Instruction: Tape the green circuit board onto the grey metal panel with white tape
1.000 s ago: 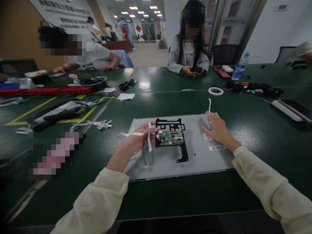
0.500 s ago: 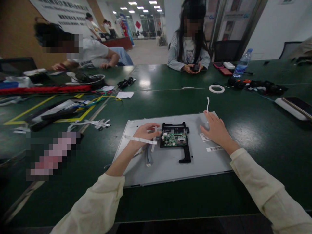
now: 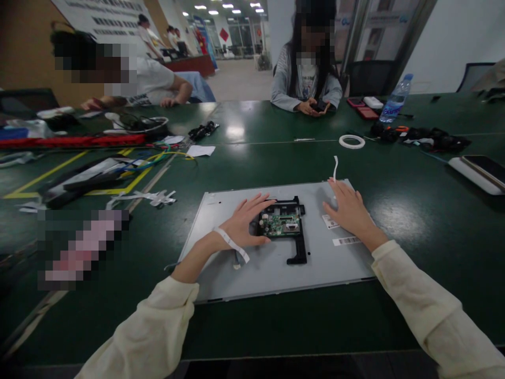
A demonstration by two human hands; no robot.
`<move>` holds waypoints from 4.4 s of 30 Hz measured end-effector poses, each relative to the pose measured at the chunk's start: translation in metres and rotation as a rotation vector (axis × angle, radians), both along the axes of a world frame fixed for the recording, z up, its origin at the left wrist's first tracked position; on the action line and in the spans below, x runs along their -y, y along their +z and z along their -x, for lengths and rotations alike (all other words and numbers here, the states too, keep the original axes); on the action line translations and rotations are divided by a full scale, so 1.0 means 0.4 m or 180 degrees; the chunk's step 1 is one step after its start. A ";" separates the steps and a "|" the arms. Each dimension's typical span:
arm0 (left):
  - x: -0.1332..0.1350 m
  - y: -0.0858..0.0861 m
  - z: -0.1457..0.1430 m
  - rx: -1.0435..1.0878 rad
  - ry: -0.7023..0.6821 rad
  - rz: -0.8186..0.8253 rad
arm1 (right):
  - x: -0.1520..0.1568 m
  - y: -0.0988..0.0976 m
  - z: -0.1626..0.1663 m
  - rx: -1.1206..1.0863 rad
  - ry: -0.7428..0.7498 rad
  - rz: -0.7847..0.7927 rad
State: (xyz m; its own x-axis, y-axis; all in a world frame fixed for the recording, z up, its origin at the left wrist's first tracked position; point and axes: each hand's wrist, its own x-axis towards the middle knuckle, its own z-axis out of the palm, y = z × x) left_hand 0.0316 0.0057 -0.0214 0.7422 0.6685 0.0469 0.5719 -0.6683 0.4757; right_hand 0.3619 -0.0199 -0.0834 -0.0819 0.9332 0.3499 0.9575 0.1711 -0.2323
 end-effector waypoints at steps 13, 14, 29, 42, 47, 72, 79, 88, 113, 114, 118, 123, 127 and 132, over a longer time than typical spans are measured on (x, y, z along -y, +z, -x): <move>-0.009 -0.013 -0.014 -0.0095 0.0097 -0.0170 | 0.001 0.002 0.003 0.0018 -0.0033 0.0017; -0.008 -0.014 -0.015 -0.0095 0.0099 -0.0175 | 0.002 0.003 0.003 0.0019 -0.0028 0.0008; 0.007 -0.009 -0.015 -0.0086 0.0199 -0.0054 | 0.019 0.039 0.020 -0.1111 0.0055 -0.0460; 0.001 0.032 -0.013 0.1380 0.0561 0.0413 | 0.095 0.135 0.129 -0.4590 0.1440 0.1666; 0.027 0.066 -0.040 0.2178 0.0930 0.1089 | 0.120 0.147 0.162 -0.4918 0.1574 0.1988; 0.199 0.115 0.232 0.0027 0.1562 0.0781 | 0.117 0.103 0.174 -0.4637 0.0197 0.1403; 0.264 0.036 0.264 -0.1551 0.1092 0.0093 | 0.112 0.094 0.170 -0.4821 0.0134 0.1486; 0.217 0.047 0.279 -0.1536 0.1018 0.0007 | 0.100 0.091 0.164 -0.4915 0.0180 0.1629; -0.029 0.151 -0.113 0.0487 0.0497 0.0119 | 0.097 0.109 0.167 -0.5173 0.0052 0.1473; -0.046 0.152 -0.134 0.0638 0.0701 0.0197 | 0.096 0.111 0.167 -0.5162 0.0033 0.1473; -0.096 0.149 -0.194 0.0852 0.0883 0.0540 | 0.093 0.109 0.165 -0.5166 0.0048 0.1513; -0.109 0.128 -0.216 0.0820 0.0539 0.1013 | 0.090 0.105 0.169 -0.4987 0.0161 0.1565; -0.119 0.099 -0.211 0.0979 0.0465 0.1173 | 0.089 0.106 0.175 -0.4823 0.0294 0.1655; -0.150 0.060 -0.204 0.1033 0.0700 0.0931 | 0.084 0.092 0.171 -0.3866 0.0207 0.1249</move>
